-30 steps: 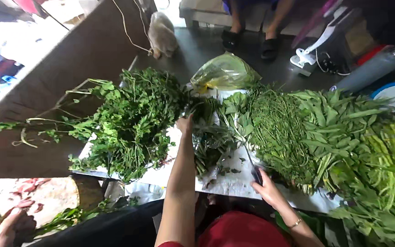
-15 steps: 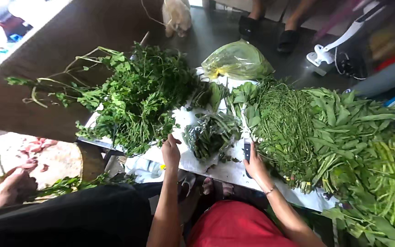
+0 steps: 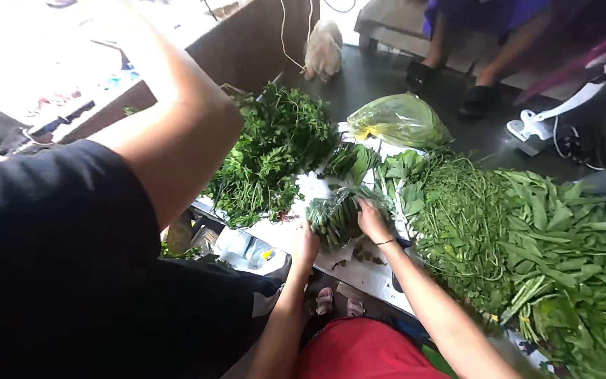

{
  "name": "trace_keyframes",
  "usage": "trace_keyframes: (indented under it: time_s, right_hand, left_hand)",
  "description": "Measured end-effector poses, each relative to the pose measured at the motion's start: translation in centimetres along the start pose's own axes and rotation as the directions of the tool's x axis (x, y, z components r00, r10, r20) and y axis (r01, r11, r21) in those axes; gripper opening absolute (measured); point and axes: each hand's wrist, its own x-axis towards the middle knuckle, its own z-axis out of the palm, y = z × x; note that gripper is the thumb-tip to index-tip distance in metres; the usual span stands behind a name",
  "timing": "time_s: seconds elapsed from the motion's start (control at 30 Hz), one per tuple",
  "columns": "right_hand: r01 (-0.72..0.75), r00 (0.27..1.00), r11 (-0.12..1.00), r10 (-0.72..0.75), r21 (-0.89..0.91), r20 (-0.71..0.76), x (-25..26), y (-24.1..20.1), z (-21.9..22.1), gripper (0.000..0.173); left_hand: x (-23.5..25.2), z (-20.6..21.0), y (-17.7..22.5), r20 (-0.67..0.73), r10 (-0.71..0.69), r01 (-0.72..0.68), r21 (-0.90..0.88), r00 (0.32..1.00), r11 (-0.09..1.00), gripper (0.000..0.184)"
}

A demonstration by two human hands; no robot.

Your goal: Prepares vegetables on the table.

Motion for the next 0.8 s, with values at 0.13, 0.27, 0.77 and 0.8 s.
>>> trace_keyframes:
  time_s: [0.13, 0.27, 0.77, 0.8]
  right_hand:
    - [0.091, 0.994, 0.996, -0.092, 0.013, 0.056, 0.5, 0.7, -1.0, 0.035]
    - [0.205, 0.968, 0.971, -0.220, 0.126, 0.117, -1.8, -1.6, -0.1, 0.027]
    - [-0.027, 0.999, 0.997, 0.024, 0.068, 0.047, 0.7, -6.0, 2.9, 0.033]
    - [0.000, 0.997, 1.000, -0.002, 0.028, 0.072, 1.0, -5.8, 2.6, 0.029]
  left_hand:
    - [0.9, -0.1, 0.3, -0.044, -0.016, 0.013, -0.066, 0.999, 0.998, 0.033]
    - [1.9, -0.2, 0.1, -0.042, -0.061, 0.022, -0.623, 0.997, 0.782, 0.034]
    - [1.5, 1.8, -1.2, 0.013, -0.114, 0.082, -0.768, 0.993, 0.635, 0.033]
    - [1.7, 1.8, -1.4, 0.006, -0.103, 0.074, -0.733, 0.995, 0.676, 0.033]
